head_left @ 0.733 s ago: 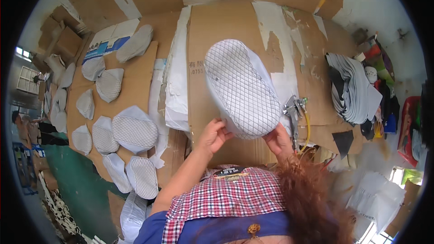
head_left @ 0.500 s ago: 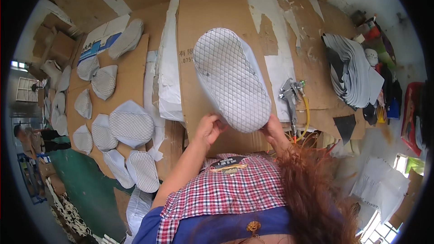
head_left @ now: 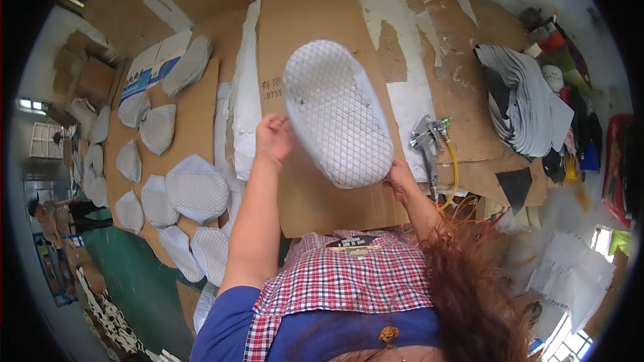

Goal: Applying spray glue to foam padding components and pressing them together to assemble padding units.

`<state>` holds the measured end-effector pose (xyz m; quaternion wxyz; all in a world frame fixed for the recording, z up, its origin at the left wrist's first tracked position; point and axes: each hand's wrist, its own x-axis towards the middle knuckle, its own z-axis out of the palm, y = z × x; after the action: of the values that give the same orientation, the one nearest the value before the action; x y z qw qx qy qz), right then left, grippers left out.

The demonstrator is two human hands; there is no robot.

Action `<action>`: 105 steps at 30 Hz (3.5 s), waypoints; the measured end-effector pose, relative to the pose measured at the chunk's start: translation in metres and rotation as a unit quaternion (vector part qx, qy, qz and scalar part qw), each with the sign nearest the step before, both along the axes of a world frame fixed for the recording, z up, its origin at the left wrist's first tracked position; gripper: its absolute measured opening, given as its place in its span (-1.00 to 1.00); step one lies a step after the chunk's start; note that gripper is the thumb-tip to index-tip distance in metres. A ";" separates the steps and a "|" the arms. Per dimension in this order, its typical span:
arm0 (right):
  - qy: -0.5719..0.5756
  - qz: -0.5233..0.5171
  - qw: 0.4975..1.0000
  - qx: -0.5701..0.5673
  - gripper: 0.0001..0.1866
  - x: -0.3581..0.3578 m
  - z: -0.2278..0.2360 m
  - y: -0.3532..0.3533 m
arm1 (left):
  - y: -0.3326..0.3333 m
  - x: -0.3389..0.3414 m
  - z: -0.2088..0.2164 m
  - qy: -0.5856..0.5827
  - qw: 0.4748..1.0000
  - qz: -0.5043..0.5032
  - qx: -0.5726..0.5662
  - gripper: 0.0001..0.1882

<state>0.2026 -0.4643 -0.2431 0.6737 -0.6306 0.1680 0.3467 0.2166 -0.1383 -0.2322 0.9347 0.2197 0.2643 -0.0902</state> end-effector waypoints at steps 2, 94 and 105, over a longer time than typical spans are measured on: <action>0.012 0.049 0.999 -0.006 -0.82 -0.001 0.003 0.010 | 0.030 0.021 -0.007 -0.180 0.977 -0.029 -0.115 -0.74; -0.286 0.094 0.920 -0.252 -0.30 -0.269 0.405 -0.005 | 0.123 -0.266 -0.040 0.005 0.709 0.011 0.705 -0.82; -0.299 0.093 0.916 -0.251 -0.33 -0.239 0.401 -0.056 | 0.108 -0.253 -0.037 0.027 0.715 0.047 0.697 -0.83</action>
<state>-0.0368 -0.5205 0.1577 0.4767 -0.8660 -0.0191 0.1496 -0.0363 -0.0307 -0.2696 0.5117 0.7942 0.2874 0.1577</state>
